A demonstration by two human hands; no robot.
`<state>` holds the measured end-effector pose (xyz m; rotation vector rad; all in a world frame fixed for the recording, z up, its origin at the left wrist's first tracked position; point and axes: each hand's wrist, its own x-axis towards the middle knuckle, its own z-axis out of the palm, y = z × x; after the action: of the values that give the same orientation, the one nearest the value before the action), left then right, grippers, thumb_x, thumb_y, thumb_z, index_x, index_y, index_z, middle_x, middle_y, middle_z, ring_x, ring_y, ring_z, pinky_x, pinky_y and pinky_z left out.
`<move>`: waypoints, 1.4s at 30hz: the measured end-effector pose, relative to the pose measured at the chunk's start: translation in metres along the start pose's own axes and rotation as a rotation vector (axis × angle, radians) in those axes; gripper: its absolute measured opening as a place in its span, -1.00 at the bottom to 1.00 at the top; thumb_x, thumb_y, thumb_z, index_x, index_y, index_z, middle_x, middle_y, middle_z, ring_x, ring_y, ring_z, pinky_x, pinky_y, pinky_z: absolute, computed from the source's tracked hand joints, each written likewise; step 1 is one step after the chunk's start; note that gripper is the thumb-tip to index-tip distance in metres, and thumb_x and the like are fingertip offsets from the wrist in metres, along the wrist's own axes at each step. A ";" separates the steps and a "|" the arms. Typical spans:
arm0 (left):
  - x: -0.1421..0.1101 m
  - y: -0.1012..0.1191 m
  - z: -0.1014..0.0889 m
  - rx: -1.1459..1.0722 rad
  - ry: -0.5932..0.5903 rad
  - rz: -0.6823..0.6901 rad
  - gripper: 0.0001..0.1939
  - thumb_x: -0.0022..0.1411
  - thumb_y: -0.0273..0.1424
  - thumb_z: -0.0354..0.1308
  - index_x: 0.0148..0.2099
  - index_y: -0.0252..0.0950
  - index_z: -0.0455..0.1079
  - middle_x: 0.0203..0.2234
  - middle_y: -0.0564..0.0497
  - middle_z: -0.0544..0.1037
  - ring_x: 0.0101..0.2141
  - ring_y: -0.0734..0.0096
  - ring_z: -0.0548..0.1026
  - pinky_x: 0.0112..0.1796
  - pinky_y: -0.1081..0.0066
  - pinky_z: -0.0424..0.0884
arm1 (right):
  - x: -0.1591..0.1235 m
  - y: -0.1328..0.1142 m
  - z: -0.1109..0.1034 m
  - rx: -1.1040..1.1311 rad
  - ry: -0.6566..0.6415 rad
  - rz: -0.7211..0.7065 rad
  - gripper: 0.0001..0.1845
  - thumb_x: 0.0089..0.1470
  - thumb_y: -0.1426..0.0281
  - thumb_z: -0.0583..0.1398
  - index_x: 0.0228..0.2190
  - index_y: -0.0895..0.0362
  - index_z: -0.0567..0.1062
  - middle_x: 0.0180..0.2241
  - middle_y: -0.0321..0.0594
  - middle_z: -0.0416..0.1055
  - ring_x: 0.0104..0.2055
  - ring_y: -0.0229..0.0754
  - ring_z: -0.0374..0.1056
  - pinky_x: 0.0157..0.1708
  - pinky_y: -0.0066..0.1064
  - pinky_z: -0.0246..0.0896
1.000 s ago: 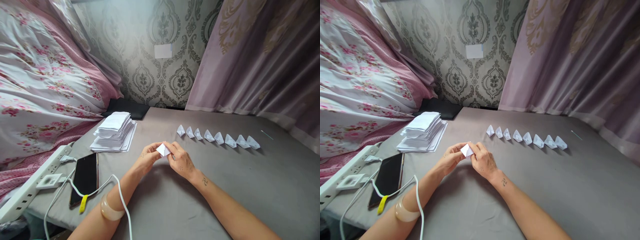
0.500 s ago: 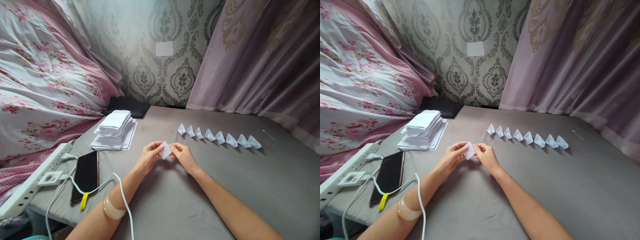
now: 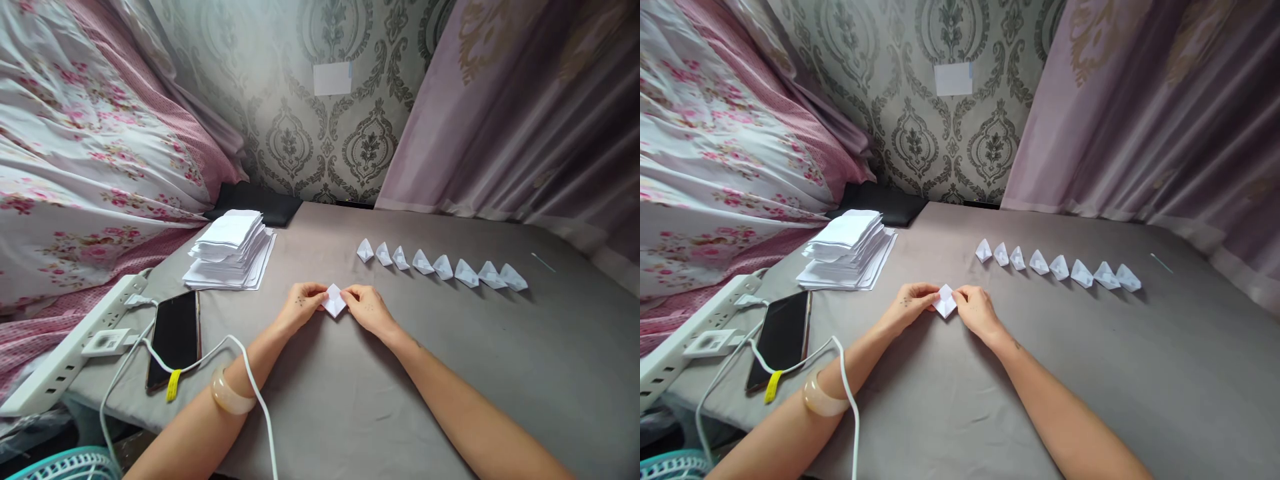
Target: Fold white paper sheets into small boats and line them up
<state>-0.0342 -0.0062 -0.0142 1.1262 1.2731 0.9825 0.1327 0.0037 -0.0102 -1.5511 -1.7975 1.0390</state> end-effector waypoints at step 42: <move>-0.004 -0.007 -0.016 0.828 -0.005 0.402 -0.81 0.22 -0.40 -0.01 -0.41 -0.30 0.37 -0.37 -0.06 0.39 -0.40 0.40 0.38 -0.30 0.39 0.33 | -0.009 0.009 0.004 -0.304 0.109 -0.347 -0.78 0.15 0.43 0.06 -0.44 0.15 0.47 -0.21 -0.10 0.38 -0.15 -0.15 0.32 -0.09 -0.28 0.23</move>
<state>-0.0506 -0.0102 -0.0196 2.0796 1.5295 0.7267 0.1362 -0.0059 -0.0192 -1.3597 -2.1216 0.5277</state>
